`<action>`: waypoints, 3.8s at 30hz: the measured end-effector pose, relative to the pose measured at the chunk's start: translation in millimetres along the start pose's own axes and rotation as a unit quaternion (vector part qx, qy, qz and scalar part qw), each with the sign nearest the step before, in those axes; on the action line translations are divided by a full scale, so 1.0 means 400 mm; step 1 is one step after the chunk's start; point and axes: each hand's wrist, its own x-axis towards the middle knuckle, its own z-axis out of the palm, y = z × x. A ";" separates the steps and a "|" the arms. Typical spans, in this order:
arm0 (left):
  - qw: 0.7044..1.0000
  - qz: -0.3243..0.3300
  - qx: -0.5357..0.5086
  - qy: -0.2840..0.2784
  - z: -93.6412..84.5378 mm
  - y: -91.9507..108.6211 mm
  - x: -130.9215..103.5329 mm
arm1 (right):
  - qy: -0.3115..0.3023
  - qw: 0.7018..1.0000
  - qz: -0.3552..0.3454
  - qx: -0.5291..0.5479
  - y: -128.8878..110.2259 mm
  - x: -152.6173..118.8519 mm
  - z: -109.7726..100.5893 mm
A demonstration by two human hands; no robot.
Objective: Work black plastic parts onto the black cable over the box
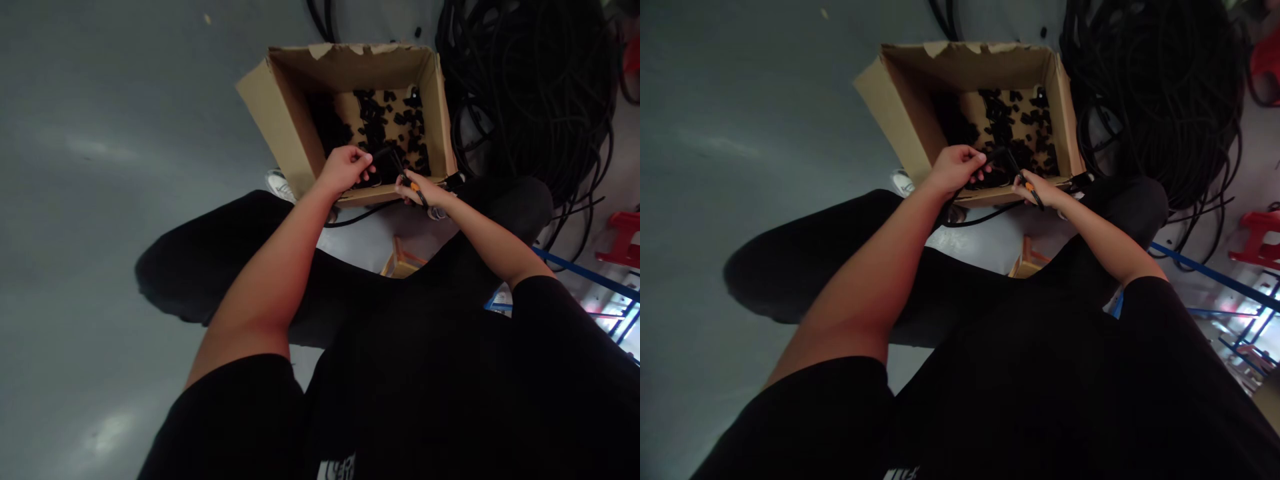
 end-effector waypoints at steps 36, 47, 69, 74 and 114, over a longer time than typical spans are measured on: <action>0.997 -0.064 -0.019 -0.040 0.043 0.087 -0.049 | 0.011 0.994 -0.070 -0.079 -0.039 -0.006 -0.012; 0.995 -0.086 -0.048 0.004 0.044 0.065 -0.015 | -0.034 0.998 -0.049 -0.003 0.008 0.008 0.010; 0.998 -0.056 -0.018 -0.035 0.055 0.070 -0.042 | 0.060 0.990 -0.058 -0.110 -0.064 -0.027 0.007; 0.997 -0.015 0.068 -0.018 0.036 0.034 -0.031 | 0.042 0.995 -0.003 -0.085 -0.046 -0.022 -0.001; 0.998 -0.009 0.062 0.009 0.006 0.072 -0.042 | 0.013 0.998 0.019 0.051 -0.002 0.016 0.013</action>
